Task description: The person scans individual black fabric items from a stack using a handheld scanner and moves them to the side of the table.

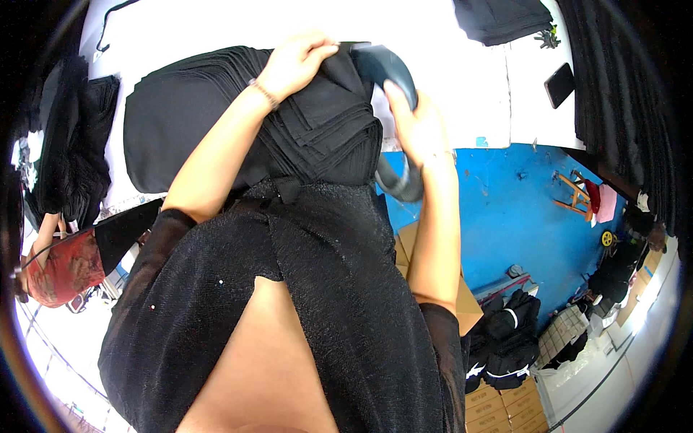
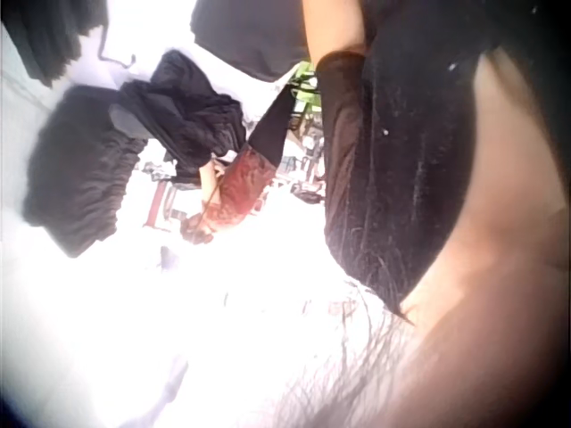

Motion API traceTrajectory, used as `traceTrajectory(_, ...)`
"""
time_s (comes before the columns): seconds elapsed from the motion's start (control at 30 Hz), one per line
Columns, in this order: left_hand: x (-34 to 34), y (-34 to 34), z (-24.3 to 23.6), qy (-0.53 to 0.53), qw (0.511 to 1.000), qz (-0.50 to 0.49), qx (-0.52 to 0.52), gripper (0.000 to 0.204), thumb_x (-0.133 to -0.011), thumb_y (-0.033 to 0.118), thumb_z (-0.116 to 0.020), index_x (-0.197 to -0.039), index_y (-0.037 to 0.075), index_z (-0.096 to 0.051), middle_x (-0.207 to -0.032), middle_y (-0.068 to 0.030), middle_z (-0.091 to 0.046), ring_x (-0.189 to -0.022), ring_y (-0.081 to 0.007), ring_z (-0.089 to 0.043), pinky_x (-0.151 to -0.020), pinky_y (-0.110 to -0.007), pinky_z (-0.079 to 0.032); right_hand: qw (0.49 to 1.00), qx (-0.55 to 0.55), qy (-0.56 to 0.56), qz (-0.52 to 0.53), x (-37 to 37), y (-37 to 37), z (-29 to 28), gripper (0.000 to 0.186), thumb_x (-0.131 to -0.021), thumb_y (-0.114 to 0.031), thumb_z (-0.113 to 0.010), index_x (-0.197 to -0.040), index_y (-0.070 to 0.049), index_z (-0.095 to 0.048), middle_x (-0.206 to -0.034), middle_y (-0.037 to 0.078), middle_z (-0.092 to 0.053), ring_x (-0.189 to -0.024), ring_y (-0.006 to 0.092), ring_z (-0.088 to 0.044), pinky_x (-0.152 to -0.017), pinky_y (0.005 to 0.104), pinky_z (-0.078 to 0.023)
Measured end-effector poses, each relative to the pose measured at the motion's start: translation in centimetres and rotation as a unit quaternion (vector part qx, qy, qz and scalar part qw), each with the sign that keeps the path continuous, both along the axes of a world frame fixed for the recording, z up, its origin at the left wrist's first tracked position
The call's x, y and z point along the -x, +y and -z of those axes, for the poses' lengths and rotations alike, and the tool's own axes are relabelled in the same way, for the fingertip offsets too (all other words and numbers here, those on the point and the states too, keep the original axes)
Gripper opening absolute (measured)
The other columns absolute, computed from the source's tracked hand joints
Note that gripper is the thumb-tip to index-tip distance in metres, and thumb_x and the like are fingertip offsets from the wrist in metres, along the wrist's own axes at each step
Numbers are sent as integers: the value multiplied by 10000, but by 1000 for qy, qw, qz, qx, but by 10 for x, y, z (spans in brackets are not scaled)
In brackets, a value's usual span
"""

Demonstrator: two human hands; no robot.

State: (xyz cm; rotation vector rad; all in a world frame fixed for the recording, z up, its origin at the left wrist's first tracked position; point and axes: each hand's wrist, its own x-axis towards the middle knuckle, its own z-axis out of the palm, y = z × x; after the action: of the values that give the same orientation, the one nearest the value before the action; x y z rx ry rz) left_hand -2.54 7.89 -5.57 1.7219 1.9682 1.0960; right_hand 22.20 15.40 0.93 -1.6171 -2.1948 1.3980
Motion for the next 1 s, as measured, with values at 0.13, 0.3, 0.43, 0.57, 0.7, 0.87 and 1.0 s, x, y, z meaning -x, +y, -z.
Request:
traceTrajectory(0.13, 12, -29, -62, -315, 846, 175, 392, 379, -1058, 332, -529, -857, 32, -644, -553, -7, -599, -368, -69, -507, -462, -242, -454, 999, 38, -36, 15, -14, -14, -9, 672, -930, -588, -604, -979, 78, -677, -731, 202, -667, -688, 280, -693, -691, 378, -540)
traceTrajectory(0.3, 1, 11, 13, 135, 988, -10, 79, 280, -980, 319, -605, -1032, 63, -705, -878, -136, -699, -845, -302, -680, -789, -414, -537, 999, 12, -3, 30, 16, 5, -6, 676, -932, -611, -586, -901, 60, -660, -610, 139, -621, -562, 235, -654, -587, 369, -523)
traceTrajectory(0.43, -2, 31, 29, 129, 986, -9, 101, 277, -938, 325, -652, -1042, 78, -721, -1043, -142, -693, -1003, -334, -656, -892, -447, -512, 998, 57, 16, 22, -19, -16, -9, 646, -944, -602, -584, -883, 39, -637, -591, 108, -606, -495, 195, -614, -541, 354, -507)
traceTrajectory(0.57, -5, 39, 23, -16, 988, 8, 152, 261, -936, 295, -677, -1071, 78, -733, -1049, -114, -702, -1020, -297, -669, -912, -389, -517, 994, 94, 22, 50, 3, 2, -5, 603, -963, -579, -580, -890, 17, -628, -578, 71, -591, -457, 170, -575, -495, 319, -477)
traceTrajectory(0.7, -5, 40, 35, -82, 991, -11, 109, 203, -947, 219, -686, -1098, 108, -764, -1000, -72, -711, -996, -231, -672, -929, -326, -512, 988, 99, 79, 88, 10, 7, -6, 579, -969, -563, -583, -884, 8, -623, -571, 69, -583, -454, 166, -570, -477, 314, -467)
traceTrajectory(0.87, 2, 34, 35, -144, 980, 6, 134, 220, -969, 178, -661, -1151, 84, -740, -1038, -66, -735, -999, -213, -674, -942, -328, -507, 990, 118, 74, 30, -8, -8, -15, 575, -972, -563, -580, -873, 3, -614, -569, 51, -562, -453, 148, -558, -468, 307, -458)
traceTrajectory(1.0, 3, 38, 35, -151, 978, 31, 139, 229, -959, 213, -669, -1149, 114, -749, -1040, -93, -753, -1014, -241, -695, -951, -340, -517, 974, 127, 159, 97, 22, 17, -9, 590, -983, -583, -544, -872, -7, -605, -580, 37, -562, -465, 131, -558, -482, 286, -463)
